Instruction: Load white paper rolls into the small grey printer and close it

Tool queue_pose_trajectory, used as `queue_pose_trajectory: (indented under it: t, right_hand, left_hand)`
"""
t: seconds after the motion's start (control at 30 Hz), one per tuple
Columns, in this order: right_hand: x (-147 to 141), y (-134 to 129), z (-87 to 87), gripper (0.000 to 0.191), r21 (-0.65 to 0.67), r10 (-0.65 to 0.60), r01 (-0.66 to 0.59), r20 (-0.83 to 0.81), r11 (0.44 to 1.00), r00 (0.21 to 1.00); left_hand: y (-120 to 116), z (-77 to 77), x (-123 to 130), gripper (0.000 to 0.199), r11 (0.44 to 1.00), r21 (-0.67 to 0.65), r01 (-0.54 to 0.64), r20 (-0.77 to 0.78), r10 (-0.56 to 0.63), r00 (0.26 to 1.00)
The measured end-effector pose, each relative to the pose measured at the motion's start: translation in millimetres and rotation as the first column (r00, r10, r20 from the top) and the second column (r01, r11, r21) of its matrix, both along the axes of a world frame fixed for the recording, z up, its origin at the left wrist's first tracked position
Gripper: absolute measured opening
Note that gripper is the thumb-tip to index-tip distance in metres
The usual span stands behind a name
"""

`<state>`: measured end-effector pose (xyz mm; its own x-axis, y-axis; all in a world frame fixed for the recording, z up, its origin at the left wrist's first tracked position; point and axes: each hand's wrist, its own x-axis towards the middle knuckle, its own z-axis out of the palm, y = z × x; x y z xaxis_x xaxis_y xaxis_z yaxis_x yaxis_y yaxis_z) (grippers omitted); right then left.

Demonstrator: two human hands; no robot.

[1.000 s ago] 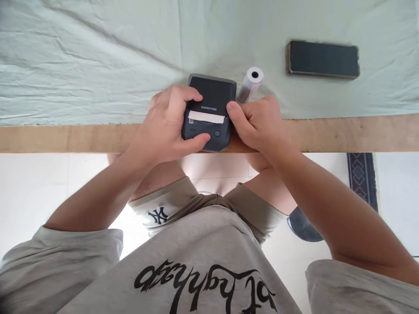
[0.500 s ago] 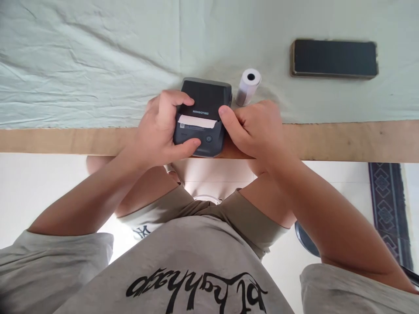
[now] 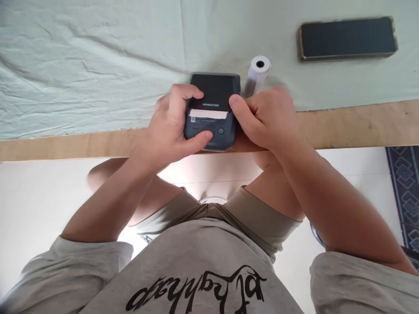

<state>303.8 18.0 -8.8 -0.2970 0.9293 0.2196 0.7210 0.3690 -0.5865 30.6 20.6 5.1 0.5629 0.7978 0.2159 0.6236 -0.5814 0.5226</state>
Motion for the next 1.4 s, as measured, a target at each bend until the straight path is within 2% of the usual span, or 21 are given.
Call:
queue_pose_trajectory:
  t: [0.27, 0.4, 0.47, 0.6, 0.67, 0.77, 0.87, 1.03, 1.13, 1.27, 1.4]
  right_hand:
    - [-6.2, -5.3, 15.0, 0.099, -0.058, -0.016, 0.021, 0.088, 0.998, 0.996]
    - [-12.6, -8.4, 23.2, 0.098, -0.087, -0.038, 0.048, 0.114, 0.995, 0.993]
    - [-14.7, -9.7, 25.8, 0.098, -0.09, -0.038, 0.048, 0.114, 0.995, 0.993]
    - [-15.1, -10.9, 27.3, 0.096, -0.084, -0.021, 0.029, 0.097, 0.996, 0.995]
    - [-15.6, -11.2, 27.9, 0.095, -0.081, -0.02, 0.028, 0.087, 0.996, 0.996]
    - [-18.4, -11.4, 29.9, 0.091, -0.08, -0.027, 0.032, 0.068, 0.996, 0.997]
    - [-21.2, -11.0, 31.8, 0.089, -0.079, -0.046, 0.051, 0.059, 0.996, 0.997]
    - [-23.1, -10.5, 31.1, 0.091, -0.089, -0.072, 0.081, 0.1, 0.993, 0.992]
    - [-24.8, -10.2, 31.0, 0.094, -0.1, -0.07, 0.082, 0.116, 0.992, 0.991]
    - [-25.6, -8.5, 31.8, 0.095, -0.083, -0.054, 0.061, 0.091, 0.995, 0.994]
    - [-23.1, -10.6, 29.4, 0.08, -0.032, -0.054, 0.055, 0.019, 0.998, 0.998]
  left_hand:
    - [-8.8, 7.1, 0.7, 0.065, 0.999, -0.031, -0.031, 0.018, 0.032, 0.999]
    - [-12.0, 7.1, 0.0, 0.069, 0.999, -0.019, -0.04, 0.025, 0.041, 0.999]
    - [-13.1, 5.9, -1.0, 0.08, 0.999, -0.02, -0.04, 0.04, 0.041, 0.998]
    - [-16.8, 4.3, -7.3, 0.115, 0.995, -0.073, -0.063, 0.09, 0.07, 0.993]
    - [-19.0, 4.1, -12.3, 0.121, 0.994, -0.082, -0.072, 0.062, 0.077, 0.995]
    - [-21.4, 2.7, -19.3, 0.119, 0.998, -0.038, -0.055, -0.011, 0.055, 0.998]
    - [-23.1, -1.0, -23.2, 0.117, 0.999, 0.04, -0.036, -0.016, 0.037, 0.999]
    - [-24.9, -6.6, -24.3, 0.095, 0.981, 0.186, -0.049, -0.011, 0.052, 0.999]
    - [-23.7, -6.8, -24.6, 0.089, 0.982, 0.181, -0.054, 0.003, 0.055, 0.998]
    - [-22.8, -4.5, -25.0, 0.091, 0.986, 0.155, -0.064, 0.018, 0.062, 0.998]
    - [-24.4, -0.5, -25.2, 0.096, 0.994, 0.074, -0.075, 0.068, 0.069, 0.995]
